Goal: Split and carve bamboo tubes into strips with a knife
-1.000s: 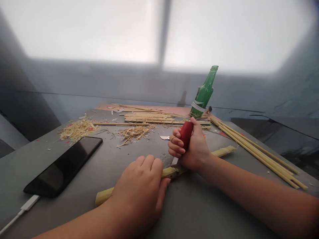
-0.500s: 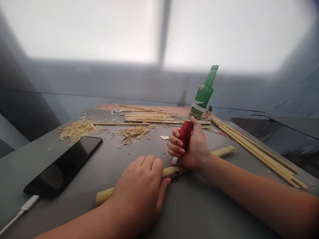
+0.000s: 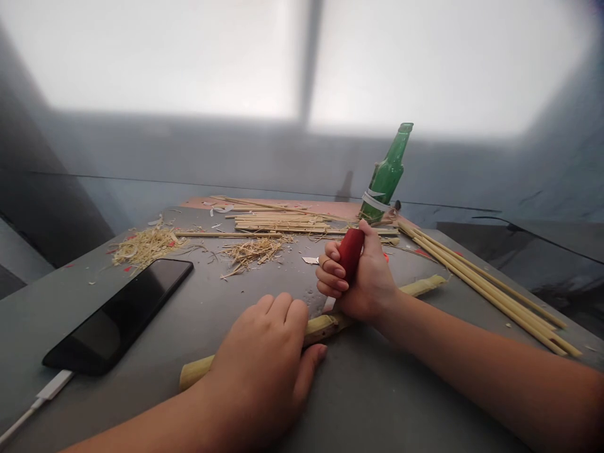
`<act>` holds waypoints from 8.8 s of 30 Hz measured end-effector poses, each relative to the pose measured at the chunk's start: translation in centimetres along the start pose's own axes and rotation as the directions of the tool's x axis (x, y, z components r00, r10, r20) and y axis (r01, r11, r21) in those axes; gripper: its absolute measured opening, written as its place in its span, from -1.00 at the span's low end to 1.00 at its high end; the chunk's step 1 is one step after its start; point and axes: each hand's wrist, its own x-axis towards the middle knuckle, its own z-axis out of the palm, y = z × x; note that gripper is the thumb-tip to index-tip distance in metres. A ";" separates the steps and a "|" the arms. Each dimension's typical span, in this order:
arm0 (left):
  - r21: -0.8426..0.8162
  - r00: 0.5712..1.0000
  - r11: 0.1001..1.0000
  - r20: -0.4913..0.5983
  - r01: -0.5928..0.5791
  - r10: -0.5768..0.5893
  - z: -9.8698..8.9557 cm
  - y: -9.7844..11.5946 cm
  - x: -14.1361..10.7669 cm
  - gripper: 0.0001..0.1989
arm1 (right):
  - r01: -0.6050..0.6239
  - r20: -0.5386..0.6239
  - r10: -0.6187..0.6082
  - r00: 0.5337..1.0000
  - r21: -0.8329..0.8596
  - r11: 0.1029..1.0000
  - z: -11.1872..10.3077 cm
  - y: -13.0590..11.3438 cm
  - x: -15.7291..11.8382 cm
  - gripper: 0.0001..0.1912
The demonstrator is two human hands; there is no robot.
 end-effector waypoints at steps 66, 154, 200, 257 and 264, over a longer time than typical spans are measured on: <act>0.118 0.990 0.989 -0.102 -0.086 0.098 -1.5 -2.8 0.9 -0.75 | 0.106 0.242 -0.100 0.965 -0.012 0.994 -0.5 -0.9 0.0 -0.28; -0.458 0.994 0.884 0.082 0.097 -0.067 -1.8 -2.8 1.2 -0.69 | 0.006 0.192 -0.032 0.981 0.136 0.991 -2.1 -0.1 2.0 -0.24; -0.243 0.973 0.943 0.061 0.229 -0.221 -4.6 -3.7 0.4 -0.65 | -0.008 0.159 -0.014 0.987 0.134 0.991 -1.9 -0.1 2.0 -0.24; -0.281 0.972 0.942 0.196 0.182 -0.129 -1.7 -0.9 0.5 -0.80 | 0.051 0.201 -0.048 0.979 -0.012 0.999 1.2 -0.4 -2.3 -0.41; -0.296 0.974 0.944 0.207 0.149 -0.089 -1.6 -0.8 0.4 -0.74 | 0.055 0.105 -0.047 0.993 -0.079 0.995 1.9 0.1 -3.0 -0.39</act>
